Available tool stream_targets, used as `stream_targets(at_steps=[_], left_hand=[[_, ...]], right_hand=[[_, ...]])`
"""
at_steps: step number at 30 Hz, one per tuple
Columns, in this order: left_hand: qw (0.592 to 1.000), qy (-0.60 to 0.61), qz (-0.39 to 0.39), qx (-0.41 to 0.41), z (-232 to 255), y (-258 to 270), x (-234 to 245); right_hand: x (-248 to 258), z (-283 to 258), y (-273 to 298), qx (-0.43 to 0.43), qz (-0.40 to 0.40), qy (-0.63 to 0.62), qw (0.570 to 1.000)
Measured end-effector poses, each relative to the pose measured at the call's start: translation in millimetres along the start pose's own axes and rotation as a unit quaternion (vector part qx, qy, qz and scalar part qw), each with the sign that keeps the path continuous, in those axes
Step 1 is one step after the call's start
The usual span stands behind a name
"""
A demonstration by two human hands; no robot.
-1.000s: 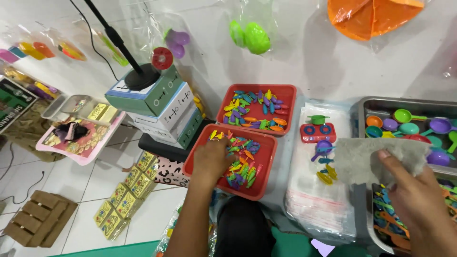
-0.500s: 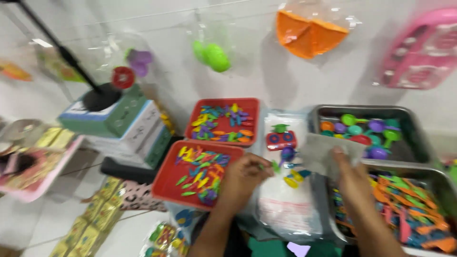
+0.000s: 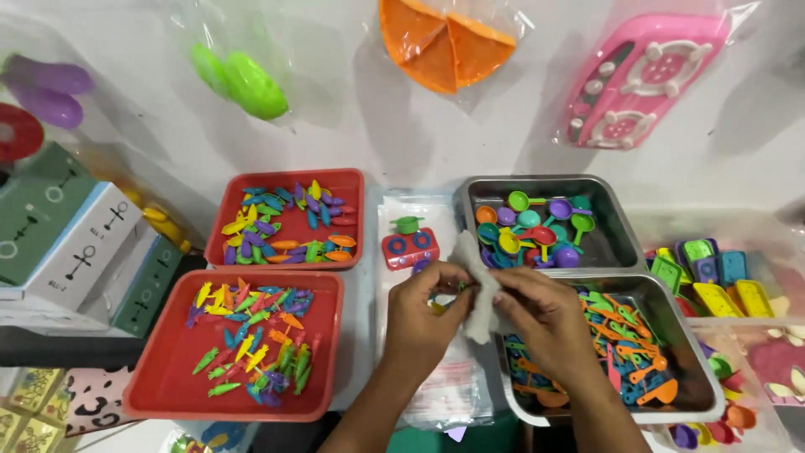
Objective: The person is sorting and packing various small plastic toys, such as letters and shapes, from multiple trays into clear plastic bags.
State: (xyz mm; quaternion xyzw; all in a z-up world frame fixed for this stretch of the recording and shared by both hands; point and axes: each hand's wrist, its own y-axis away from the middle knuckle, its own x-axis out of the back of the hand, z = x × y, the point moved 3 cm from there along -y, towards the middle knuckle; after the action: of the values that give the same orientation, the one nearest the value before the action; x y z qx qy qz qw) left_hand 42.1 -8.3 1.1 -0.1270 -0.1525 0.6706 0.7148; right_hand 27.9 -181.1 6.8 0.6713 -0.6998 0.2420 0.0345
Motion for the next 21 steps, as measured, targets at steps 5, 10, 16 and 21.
stream_targets(at_steps=[5,10,16,21], left_hand=[[0.992,-0.084,-0.019,-0.089,20.3,0.8,12.9],[0.96,-0.178,-0.043,-0.21,18.4,8.0,25.7],[0.954,-0.206,-0.054,-0.212,5.1,8.7,27.4],[0.947,-0.226,-0.046,-0.224,13.9,10.0,26.7]], right_hand=[[-0.4,32.1,6.2,-0.003,-0.011,-0.109,0.994],[-14.3,22.3,6.9,0.085,0.01,0.075,0.993],[-19.0,10.2,6.0,0.127,0.058,0.176,0.974],[-19.4,12.6,13.2,0.166,0.099,0.119,0.974]])
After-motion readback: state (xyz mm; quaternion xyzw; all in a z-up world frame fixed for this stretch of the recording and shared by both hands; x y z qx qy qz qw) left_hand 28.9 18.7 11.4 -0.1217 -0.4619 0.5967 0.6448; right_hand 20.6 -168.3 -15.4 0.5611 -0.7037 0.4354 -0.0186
